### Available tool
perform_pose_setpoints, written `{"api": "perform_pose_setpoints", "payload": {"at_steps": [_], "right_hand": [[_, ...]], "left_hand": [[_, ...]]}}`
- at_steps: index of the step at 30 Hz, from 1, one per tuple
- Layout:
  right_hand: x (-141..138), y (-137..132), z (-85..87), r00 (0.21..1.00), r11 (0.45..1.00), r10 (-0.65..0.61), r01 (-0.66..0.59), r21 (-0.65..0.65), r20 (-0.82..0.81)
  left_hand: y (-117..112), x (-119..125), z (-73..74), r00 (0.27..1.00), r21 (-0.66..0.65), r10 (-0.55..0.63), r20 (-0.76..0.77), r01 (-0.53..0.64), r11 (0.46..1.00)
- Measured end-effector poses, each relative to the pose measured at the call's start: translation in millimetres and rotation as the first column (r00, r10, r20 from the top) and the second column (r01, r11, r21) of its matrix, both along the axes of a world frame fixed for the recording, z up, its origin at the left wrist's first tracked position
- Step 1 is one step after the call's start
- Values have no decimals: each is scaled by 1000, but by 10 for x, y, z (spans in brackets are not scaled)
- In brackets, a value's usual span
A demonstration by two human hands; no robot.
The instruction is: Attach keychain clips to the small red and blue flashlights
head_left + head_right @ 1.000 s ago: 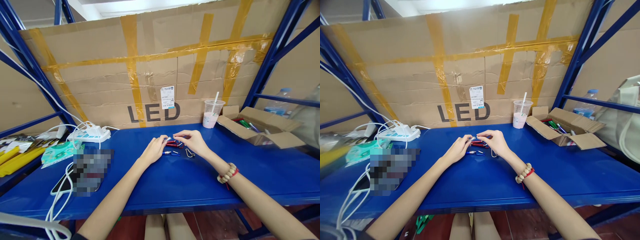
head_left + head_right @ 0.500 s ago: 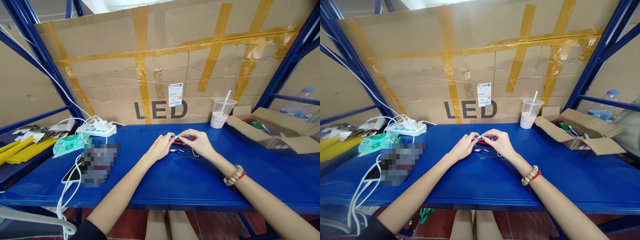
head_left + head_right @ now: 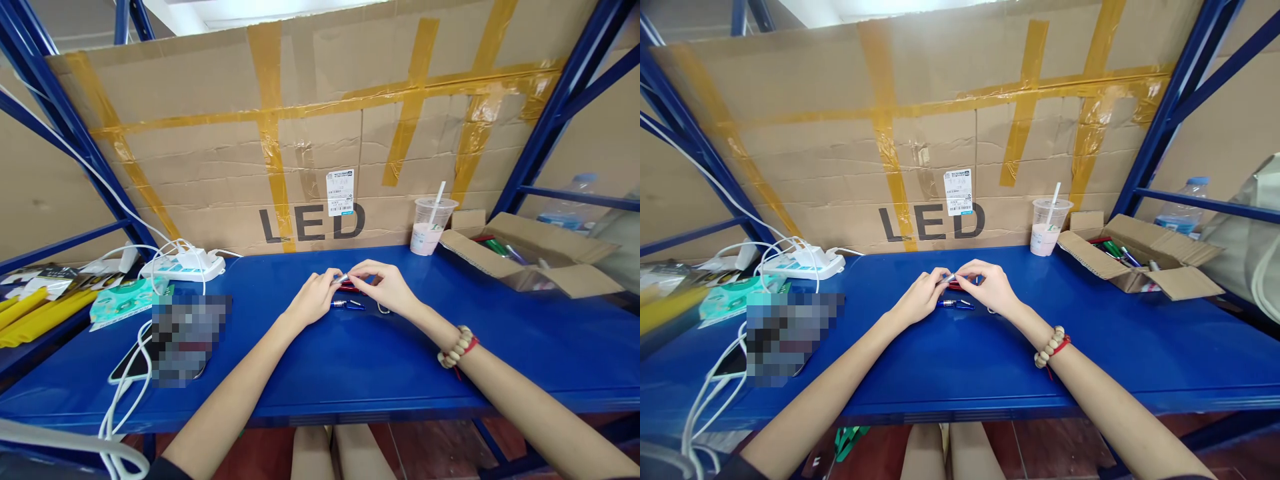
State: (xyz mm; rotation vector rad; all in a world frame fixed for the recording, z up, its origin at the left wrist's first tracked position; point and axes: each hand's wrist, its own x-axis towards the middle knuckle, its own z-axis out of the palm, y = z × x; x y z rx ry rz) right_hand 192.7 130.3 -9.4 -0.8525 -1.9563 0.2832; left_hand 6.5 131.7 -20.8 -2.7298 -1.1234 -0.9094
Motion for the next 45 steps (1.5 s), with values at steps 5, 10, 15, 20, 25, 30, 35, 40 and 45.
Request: {"api": "perform_pose_setpoints", "payload": {"at_steps": [5,10,15,20,25,30,35,40,45], "right_hand": [[18,26,-51,993,999,16,-22,45,118],[36,61,-51,997,999,30,-34,41,77],[182,121,20,977,979,-200,202,-21,70],[387,210,15,761,885,-367,463,-53,535],[459,262,-15,662,845,-329,525,-103,673],[494,331,-56,690,841,-301,517,-157,658],[513,386,-123,724,864,-333,491,-112,604],[523,399,-157,768,866,-299,468,-177,566],[529,409,-173,801,849,-291,468,-246,523]], "left_hand": [[-18,-6,3,1000,24,-10,-27,11,1000],[-18,3,12,999,27,-6,-48,7,1000],[10,-15,24,998,4,56,3,-56,998],[4,-39,23,997,-34,72,23,-71,997],[-1,-53,19,997,-37,76,-1,-76,996],[14,-78,14,997,-51,80,-6,-80,995],[-16,-60,38,994,-77,108,-17,-109,991],[-15,-36,34,995,-77,99,-30,-101,992],[-11,-34,32,994,-84,103,-43,-106,991]]}}
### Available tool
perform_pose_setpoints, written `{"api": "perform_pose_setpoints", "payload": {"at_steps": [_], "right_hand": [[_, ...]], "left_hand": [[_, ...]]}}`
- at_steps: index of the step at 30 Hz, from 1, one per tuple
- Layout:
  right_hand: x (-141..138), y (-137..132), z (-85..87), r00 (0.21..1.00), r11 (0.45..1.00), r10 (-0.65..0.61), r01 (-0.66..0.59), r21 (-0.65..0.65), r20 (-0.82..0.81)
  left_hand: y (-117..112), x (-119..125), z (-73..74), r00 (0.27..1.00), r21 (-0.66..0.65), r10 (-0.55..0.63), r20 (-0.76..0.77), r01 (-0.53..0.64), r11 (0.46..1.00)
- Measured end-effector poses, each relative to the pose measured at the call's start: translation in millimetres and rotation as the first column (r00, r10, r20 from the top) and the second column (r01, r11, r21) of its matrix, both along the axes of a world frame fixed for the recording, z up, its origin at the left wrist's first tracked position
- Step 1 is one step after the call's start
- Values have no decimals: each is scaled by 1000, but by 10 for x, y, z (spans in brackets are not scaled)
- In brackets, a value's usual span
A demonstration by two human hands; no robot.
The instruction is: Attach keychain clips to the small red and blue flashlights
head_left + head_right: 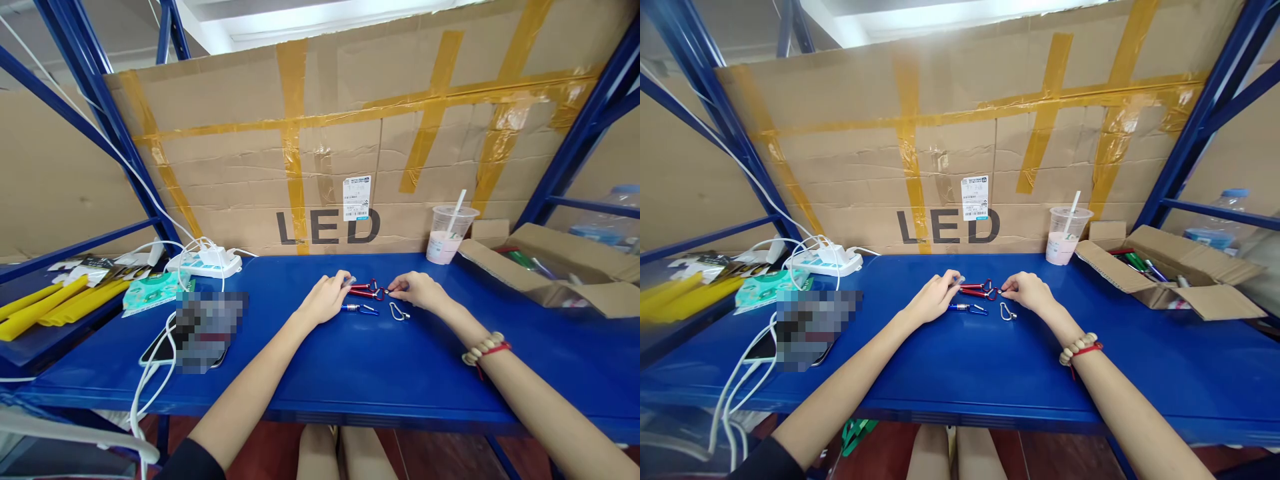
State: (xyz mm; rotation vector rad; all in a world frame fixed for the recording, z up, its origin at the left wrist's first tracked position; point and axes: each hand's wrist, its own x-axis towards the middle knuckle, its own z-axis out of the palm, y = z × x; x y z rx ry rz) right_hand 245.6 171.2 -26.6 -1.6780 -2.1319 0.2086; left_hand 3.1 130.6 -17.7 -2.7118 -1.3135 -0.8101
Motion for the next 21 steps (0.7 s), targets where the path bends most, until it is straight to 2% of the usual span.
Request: {"api": "perform_pose_setpoints", "payload": {"at_steps": [3,7,10,12,14,16,18,21], "right_hand": [[-8,-28,24,1000,1000,-26,26,-9,-5],[-26,-101,97,992,991,-127,127,-38,18],[-65,-145,140,988,988,-150,151,44,-28],[-120,-170,155,988,983,-98,115,145,-120],[-203,-200,163,970,979,5,44,198,-244],[-303,-246,171,913,962,174,-77,262,-370],[-402,-302,177,831,913,370,-242,327,-416],[-504,-375,179,768,869,479,-345,355,-426]], "left_hand": [[-5,-1,4,1000,10,-15,-1,15,1000],[-11,-10,7,998,39,-53,-22,54,998],[-14,-6,9,997,68,-69,-33,71,995],[-15,7,11,997,84,-71,-42,74,994],[-17,24,12,997,100,-64,-48,69,993],[-18,39,12,997,111,-63,-47,68,992],[-17,47,10,997,115,-69,-44,74,991],[-12,48,5,996,122,-80,-34,84,989]]}}
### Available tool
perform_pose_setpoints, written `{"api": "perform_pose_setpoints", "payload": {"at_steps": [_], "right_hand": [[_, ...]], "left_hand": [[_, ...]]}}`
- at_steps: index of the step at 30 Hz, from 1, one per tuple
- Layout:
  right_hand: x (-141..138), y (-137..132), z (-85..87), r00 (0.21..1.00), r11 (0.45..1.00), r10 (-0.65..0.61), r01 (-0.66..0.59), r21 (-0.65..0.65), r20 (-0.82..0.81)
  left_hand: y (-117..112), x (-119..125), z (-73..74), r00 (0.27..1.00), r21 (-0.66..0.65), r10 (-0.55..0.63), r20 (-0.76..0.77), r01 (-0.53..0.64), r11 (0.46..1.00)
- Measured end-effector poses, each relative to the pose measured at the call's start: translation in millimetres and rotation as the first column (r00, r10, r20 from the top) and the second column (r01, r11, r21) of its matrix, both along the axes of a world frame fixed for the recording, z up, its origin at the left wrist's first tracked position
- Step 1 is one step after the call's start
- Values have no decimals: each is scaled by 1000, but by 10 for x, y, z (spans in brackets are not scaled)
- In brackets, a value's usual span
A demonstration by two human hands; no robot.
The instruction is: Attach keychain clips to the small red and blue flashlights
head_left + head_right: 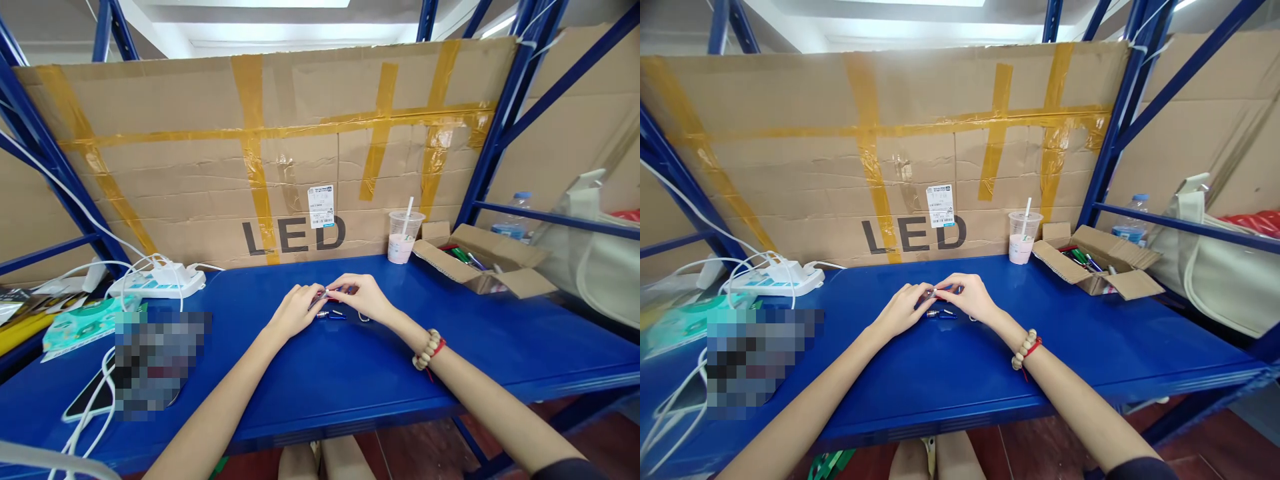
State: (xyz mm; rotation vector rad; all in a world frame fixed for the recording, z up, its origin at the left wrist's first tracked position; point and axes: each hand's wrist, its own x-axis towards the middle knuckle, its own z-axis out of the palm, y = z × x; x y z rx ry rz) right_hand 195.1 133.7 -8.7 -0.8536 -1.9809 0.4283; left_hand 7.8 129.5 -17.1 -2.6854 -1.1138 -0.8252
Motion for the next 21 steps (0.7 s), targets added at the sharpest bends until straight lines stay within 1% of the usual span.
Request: {"api": "perform_pose_setpoints", "payload": {"at_steps": [4,9,13,21], "right_hand": [[-34,-18,-24,1000,1000,11,-11,11,-3],[-12,18,-53,999,997,-52,53,50,-14],[0,26,-56,996,995,-82,80,67,29],[12,55,-85,999,997,-30,28,67,21]], "left_hand": [[9,-3,-6,1000,9,-8,20,8,1000],[13,3,-11,999,1,-29,29,29,1000],[22,-7,-22,998,5,2,58,-2,1000],[22,-17,-26,998,28,-5,63,4,1000]]}}
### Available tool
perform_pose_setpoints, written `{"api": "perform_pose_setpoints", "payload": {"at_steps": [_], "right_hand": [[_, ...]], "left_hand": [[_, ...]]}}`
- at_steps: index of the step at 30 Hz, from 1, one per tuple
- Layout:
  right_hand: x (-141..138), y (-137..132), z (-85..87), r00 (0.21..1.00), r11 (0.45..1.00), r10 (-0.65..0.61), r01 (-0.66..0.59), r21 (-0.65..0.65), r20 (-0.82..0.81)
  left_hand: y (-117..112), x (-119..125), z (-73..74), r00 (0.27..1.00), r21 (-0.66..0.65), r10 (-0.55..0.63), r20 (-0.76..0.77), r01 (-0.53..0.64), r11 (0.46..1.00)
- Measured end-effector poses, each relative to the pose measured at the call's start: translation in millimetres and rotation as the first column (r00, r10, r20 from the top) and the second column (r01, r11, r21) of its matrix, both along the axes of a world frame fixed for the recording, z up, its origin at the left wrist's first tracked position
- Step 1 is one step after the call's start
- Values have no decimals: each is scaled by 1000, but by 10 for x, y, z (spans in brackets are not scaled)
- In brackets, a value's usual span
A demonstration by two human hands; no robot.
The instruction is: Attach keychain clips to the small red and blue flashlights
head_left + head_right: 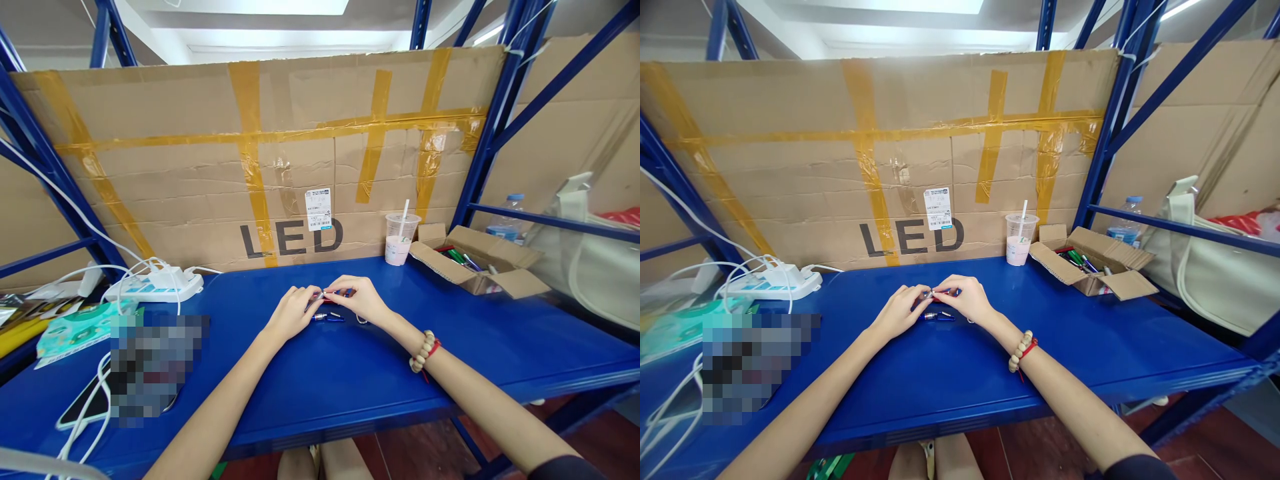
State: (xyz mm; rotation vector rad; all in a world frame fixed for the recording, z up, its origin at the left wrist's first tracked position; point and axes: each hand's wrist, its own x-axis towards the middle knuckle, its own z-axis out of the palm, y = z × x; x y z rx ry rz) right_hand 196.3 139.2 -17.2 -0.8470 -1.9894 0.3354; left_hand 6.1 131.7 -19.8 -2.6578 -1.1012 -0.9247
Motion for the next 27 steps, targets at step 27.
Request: {"api": "perform_pose_setpoints", "payload": {"at_steps": [27], "right_hand": [[351,107,83,690,772,-395,607,-189,606]], "left_hand": [[24,-15,25,998,-18,53,-26,-53,998]]}}
